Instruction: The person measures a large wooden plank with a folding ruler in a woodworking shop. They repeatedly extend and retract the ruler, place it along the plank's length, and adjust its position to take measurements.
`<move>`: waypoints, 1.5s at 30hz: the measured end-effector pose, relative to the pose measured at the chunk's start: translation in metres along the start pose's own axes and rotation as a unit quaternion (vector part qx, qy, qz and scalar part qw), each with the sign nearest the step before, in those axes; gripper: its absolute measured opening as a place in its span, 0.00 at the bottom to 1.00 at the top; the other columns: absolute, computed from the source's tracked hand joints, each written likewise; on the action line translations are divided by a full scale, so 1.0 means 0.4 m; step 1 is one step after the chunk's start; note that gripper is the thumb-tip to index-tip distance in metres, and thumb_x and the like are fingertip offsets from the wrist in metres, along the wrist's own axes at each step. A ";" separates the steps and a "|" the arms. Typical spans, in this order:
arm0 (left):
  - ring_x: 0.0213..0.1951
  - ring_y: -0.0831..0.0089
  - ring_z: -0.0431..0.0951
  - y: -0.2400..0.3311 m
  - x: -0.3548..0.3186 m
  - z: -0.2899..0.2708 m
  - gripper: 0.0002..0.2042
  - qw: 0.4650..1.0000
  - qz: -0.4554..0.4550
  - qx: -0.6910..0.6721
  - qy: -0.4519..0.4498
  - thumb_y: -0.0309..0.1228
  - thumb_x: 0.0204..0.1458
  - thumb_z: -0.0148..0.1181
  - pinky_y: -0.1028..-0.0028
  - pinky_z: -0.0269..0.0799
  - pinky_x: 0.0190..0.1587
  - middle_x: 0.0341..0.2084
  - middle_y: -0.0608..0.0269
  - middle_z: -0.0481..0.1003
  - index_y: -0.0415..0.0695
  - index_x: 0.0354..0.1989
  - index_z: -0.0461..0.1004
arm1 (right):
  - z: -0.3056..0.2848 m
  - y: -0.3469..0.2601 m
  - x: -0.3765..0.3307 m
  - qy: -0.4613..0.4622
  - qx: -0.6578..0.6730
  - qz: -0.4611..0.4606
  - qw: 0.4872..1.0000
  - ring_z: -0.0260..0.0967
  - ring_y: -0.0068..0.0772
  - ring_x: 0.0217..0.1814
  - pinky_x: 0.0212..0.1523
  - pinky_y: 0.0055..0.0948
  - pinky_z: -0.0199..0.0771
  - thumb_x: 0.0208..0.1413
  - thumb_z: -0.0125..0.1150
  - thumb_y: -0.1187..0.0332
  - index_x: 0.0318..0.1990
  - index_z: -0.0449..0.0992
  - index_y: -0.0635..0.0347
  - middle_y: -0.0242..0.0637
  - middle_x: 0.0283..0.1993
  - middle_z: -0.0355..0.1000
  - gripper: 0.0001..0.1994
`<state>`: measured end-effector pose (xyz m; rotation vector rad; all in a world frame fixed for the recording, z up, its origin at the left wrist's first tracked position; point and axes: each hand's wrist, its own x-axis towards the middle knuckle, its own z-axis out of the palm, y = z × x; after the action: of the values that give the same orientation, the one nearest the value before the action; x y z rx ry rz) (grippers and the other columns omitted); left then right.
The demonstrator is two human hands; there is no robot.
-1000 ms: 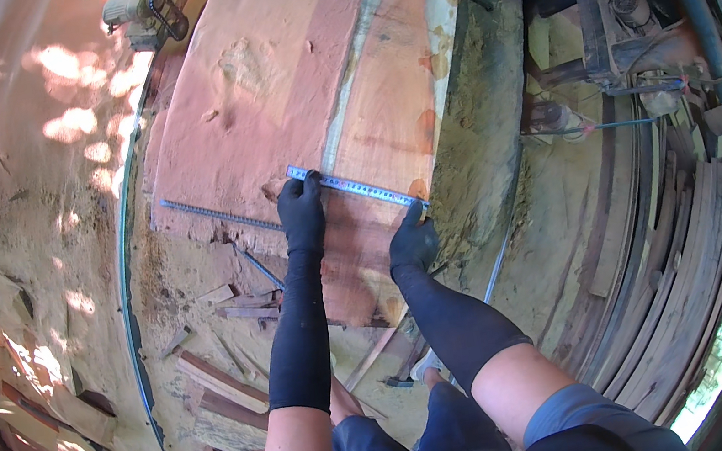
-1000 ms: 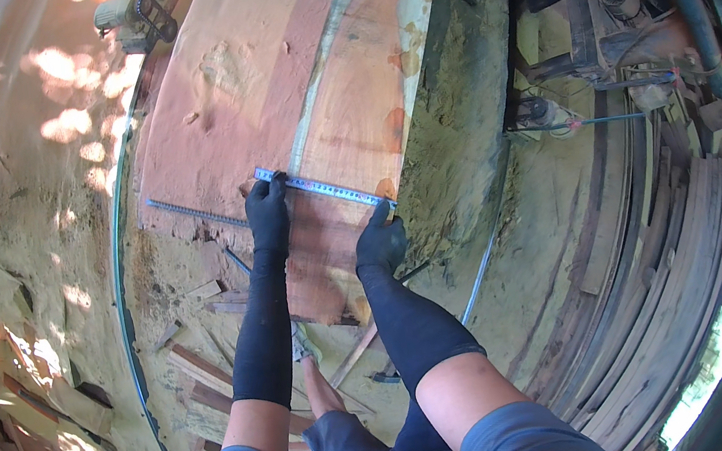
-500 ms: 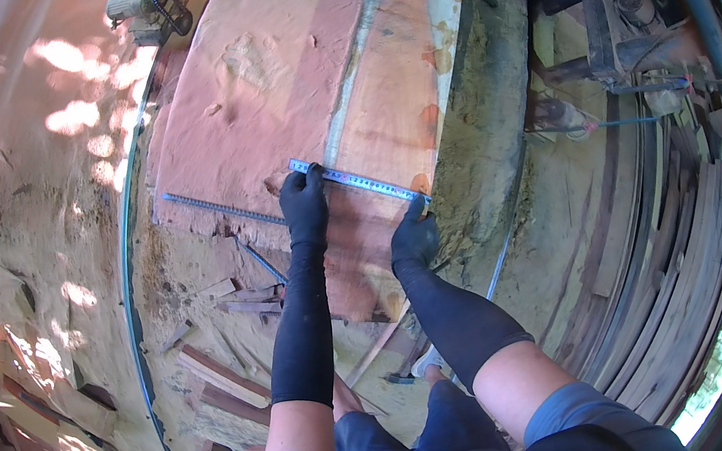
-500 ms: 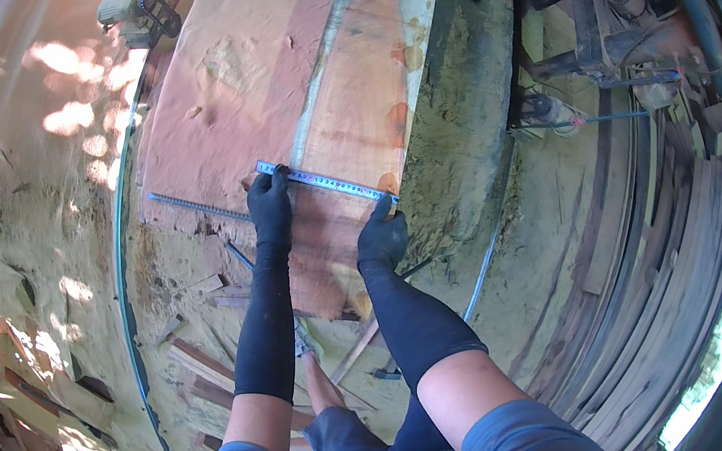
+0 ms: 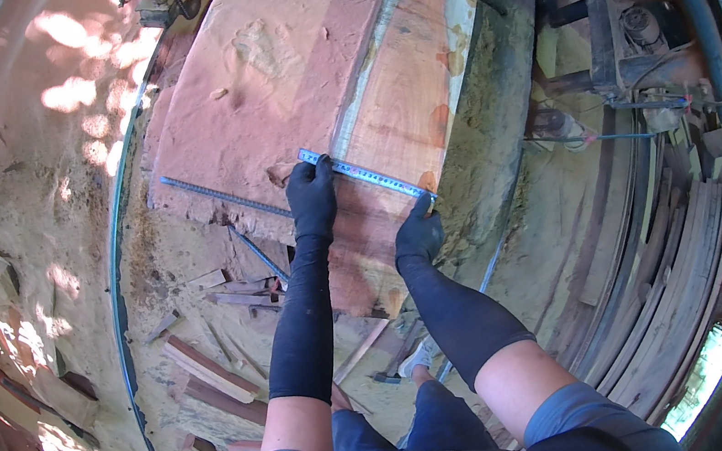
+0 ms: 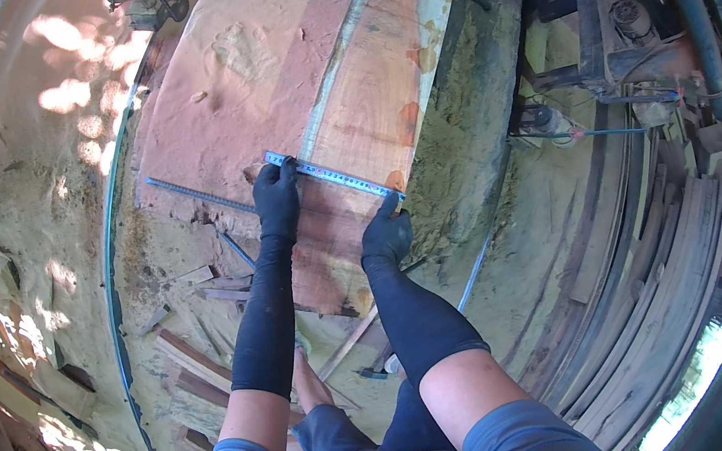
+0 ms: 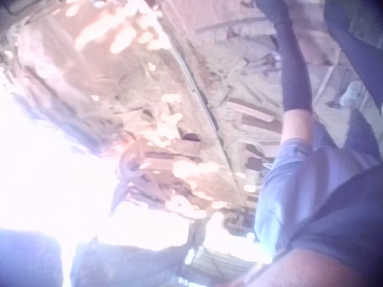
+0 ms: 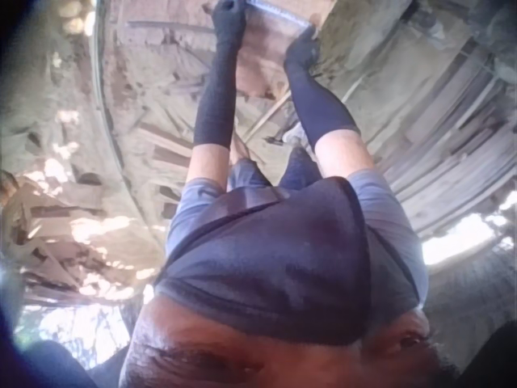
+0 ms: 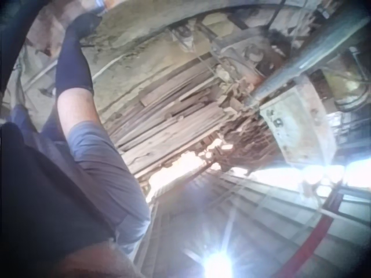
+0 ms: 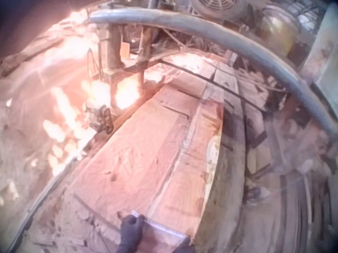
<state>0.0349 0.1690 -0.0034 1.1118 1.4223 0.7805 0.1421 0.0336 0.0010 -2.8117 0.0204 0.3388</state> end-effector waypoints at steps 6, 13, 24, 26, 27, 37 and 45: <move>0.25 0.77 0.70 -0.051 0.016 -0.020 0.13 0.994 -0.015 -0.105 0.015 0.35 0.56 0.58 0.75 0.66 0.31 0.22 0.63 0.75 0.35 0.27 0.74 | 0.015 0.002 -0.001 0.022 -0.013 -0.006 1.000 0.74 0.59 0.39 0.40 0.47 0.73 0.61 0.39 0.38 0.39 0.75 0.66 0.56 0.35 0.76 0.34; 0.37 0.71 0.77 -0.107 -0.096 -0.253 0.09 0.894 -0.035 -0.428 0.128 0.30 0.60 0.48 0.69 0.74 0.46 0.36 0.59 0.76 0.38 0.38 0.74 | 0.019 0.023 -0.007 0.030 0.018 -0.053 0.998 0.73 0.61 0.38 0.38 0.47 0.72 0.63 0.38 0.40 0.36 0.75 0.70 0.60 0.33 0.75 0.34; 0.34 0.75 0.74 -0.209 -0.356 -0.243 0.09 0.977 -0.049 -0.123 0.166 0.27 0.61 0.45 0.74 0.71 0.37 0.34 0.60 0.75 0.38 0.40 0.72 | 0.050 0.123 0.105 0.033 -0.100 -0.154 0.982 0.75 0.50 0.35 0.34 0.42 0.74 0.69 0.32 0.52 0.57 0.65 0.66 0.55 0.36 0.75 0.26; 0.31 0.58 0.72 -0.178 -0.334 -0.243 0.04 0.964 -0.067 -0.162 0.202 0.23 0.55 0.50 0.64 0.66 0.33 0.27 0.51 0.70 0.37 0.33 0.72 | 0.042 0.107 0.083 0.028 -0.066 -0.142 0.987 0.74 0.48 0.40 0.42 0.41 0.72 0.66 0.33 0.44 0.55 0.67 0.72 0.54 0.41 0.75 0.34; 0.30 0.57 0.72 -0.176 -0.332 -0.249 0.04 0.968 -0.062 -0.144 0.198 0.23 0.54 0.51 0.64 0.66 0.33 0.28 0.51 0.70 0.37 0.33 0.72 | 0.033 0.095 0.072 0.027 -0.049 -0.136 0.989 0.73 0.46 0.42 0.46 0.41 0.71 0.65 0.33 0.40 0.54 0.69 0.75 0.54 0.43 0.74 0.38; 0.25 0.59 0.73 -0.182 -0.311 -0.290 0.04 0.965 -0.019 -0.173 0.198 0.21 0.48 0.60 0.64 0.68 0.27 0.28 0.55 0.71 0.39 0.29 0.70 | 0.023 0.073 0.061 0.006 0.068 -0.147 0.987 0.68 0.39 0.53 0.54 0.32 0.65 0.63 0.35 0.38 0.58 0.66 0.74 0.49 0.53 0.71 0.39; 0.34 0.60 0.76 -0.226 -0.328 -0.286 0.06 0.975 0.004 -0.177 0.131 0.24 0.46 0.63 0.64 0.72 0.35 0.32 0.57 0.72 0.41 0.31 0.72 | 0.019 0.060 0.038 -0.006 0.029 -0.270 0.962 0.66 0.37 0.56 0.57 0.29 0.63 0.64 0.39 0.40 0.61 0.64 0.72 0.45 0.57 0.68 0.37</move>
<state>-0.1025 0.0303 -0.0205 0.7587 1.4232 1.1695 0.1540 0.0133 -0.0169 -2.6179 -0.7109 0.2170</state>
